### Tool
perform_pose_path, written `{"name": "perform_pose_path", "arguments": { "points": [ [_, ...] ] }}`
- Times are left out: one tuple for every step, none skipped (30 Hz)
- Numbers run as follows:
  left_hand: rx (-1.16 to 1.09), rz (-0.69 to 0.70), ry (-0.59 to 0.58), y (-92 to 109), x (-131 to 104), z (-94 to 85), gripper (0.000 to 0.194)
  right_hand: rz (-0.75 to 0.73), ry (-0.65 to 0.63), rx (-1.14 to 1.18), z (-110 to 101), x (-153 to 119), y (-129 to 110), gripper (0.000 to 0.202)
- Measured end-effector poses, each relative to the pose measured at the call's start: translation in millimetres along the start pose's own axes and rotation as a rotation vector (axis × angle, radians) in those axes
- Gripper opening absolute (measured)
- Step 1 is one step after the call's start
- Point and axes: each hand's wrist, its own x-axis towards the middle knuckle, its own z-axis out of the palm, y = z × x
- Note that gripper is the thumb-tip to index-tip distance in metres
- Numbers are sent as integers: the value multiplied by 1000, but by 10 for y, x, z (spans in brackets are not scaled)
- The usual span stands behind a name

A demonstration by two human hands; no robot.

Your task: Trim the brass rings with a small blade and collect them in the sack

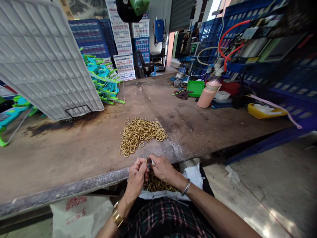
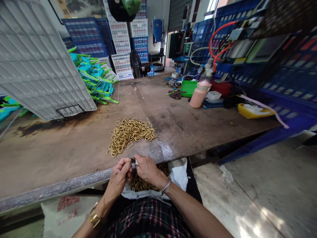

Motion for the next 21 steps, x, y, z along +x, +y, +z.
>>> {"name": "perform_pose_path", "arguments": {
  "points": [
    [13,-4,-1,6,-3,1,30,6,-12,-21,-4,0,-10,23],
    [23,-4,-3,11,-6,0,30,10,-23,-40,-6,-1,-17,24],
    [31,1,-6,14,-7,-1,30,11,-32,-57,-5,-3,-21,25],
    [38,7,-10,14,-9,-3,30,10,-35,-72,-2,-4,-22,25],
    [43,14,-14,14,-10,-6,30,6,-37,-85,3,-6,-19,25],
    [48,20,-17,12,-10,-9,30,0,-38,-95,9,-8,-15,25],
    [52,23,-18,9,-11,-12,30,-4,-39,-103,16,-8,-9,24],
    [56,24,-17,5,-12,-15,31,-7,-39,-109,22,-9,-4,24],
    [60,22,-14,2,-13,-18,31,-7,-40,-115,26,-9,0,24],
    [63,20,-9,-2,-14,-20,31,-7,-41,-119,30,-9,2,23],
    [65,17,-6,-6,-15,-21,31,-6,-42,-123,32,-10,2,23],
    [66,15,-2,-11,-16,-21,32,-6,-43,-127,33,-11,0,22],
    [66,13,2,-15,-17,-21,32,-4,-47,-131,31,-12,-4,22],
    [66,12,6,-20,-17,-20,33,-2,-52,-134,29,-14,-10,22],
    [66,11,9,-25,-17,-19,33,-2,-55,-137,25,-16,-16,22],
    [66,10,12,-30,-17,-19,33,-4,-55,-139,21,-19,-23,22],
    [68,8,13,-35,-16,-20,33,-6,-54,-140,15,-21,-31,22],
    [70,8,13,-40,-14,-21,33,-7,-52,-141,9,-22,-39,22],
    [72,11,11,-43,-13,-25,32,-9,-53,-141,4,-22,-47,22],
    [75,18,8,-44,-12,-29,32,-9,-58,-142,-1,-22,-55,22],
    [78,27,5,-42,-13,-35,32,-5,-68,-144,-4,-20,-63,22]
  ]
}}
